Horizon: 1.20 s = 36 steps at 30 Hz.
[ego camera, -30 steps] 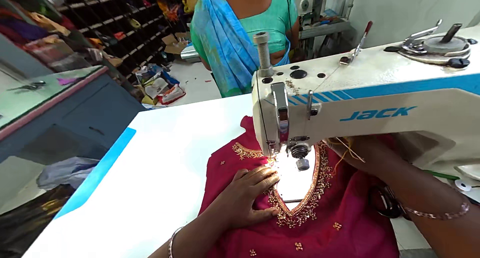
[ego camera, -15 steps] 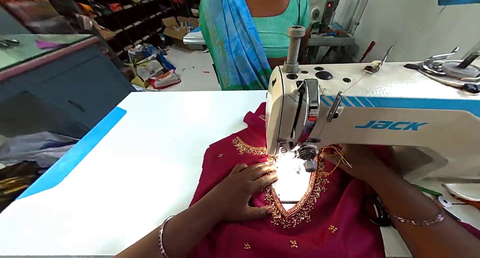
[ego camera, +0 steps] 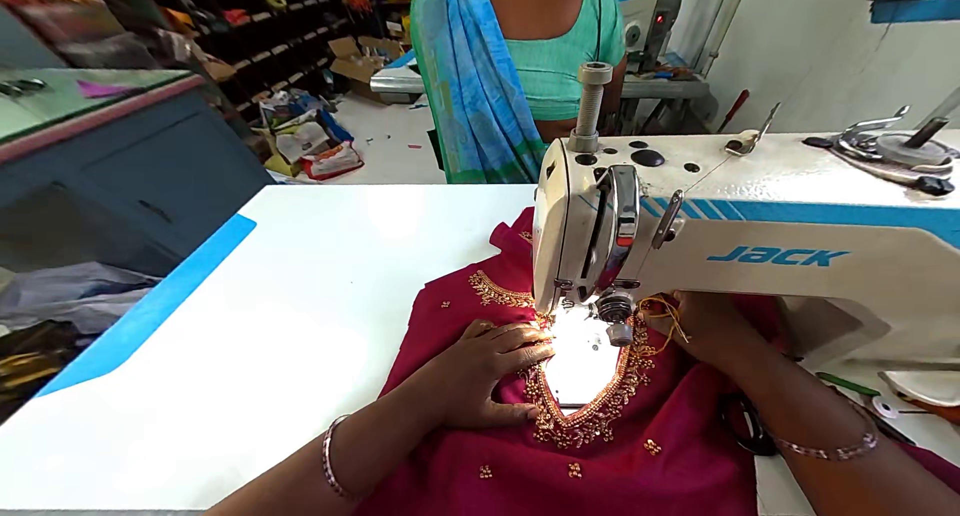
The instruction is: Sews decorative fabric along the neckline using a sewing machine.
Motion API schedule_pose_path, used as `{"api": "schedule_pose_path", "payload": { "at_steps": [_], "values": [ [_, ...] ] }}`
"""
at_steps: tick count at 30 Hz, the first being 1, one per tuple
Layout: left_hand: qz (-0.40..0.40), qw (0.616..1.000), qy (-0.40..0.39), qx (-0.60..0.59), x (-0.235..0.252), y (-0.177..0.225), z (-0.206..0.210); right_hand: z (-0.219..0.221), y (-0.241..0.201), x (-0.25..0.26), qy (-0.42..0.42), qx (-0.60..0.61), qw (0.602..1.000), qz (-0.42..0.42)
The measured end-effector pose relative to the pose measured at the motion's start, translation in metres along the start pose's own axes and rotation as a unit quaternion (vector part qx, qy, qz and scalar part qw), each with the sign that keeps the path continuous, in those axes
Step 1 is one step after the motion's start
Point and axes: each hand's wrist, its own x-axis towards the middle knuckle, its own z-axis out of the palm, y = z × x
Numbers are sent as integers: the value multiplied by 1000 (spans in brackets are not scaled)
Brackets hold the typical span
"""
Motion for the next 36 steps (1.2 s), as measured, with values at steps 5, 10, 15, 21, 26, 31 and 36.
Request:
{"api": "schedule_pose_path", "payload": {
  "at_steps": [5,10,15,21,26,31,36],
  "values": [
    [5,1000,-8,-3,1,-5,-2,0,-4,-1,-8,0,1000,12],
    [22,1000,-10,-6,2,-12,-3,0,-12,-4,-24,22,999,41],
    [44,999,0,-13,3,-19,-2,-3,-25,-9,-57,4,996,70],
    [48,999,1,-17,4,-21,-4,-4,-27,-10,-58,10,996,66],
    [81,996,-3,40,6,-20,-5,-4,-26,-9,-63,3,995,73],
    [38,998,-7,40,5,-5,-8,1,-20,-5,-67,-9,994,89],
    [15,1000,0,-8,0,-11,-1,3,-16,-4,-66,4,992,108]
  ]
}}
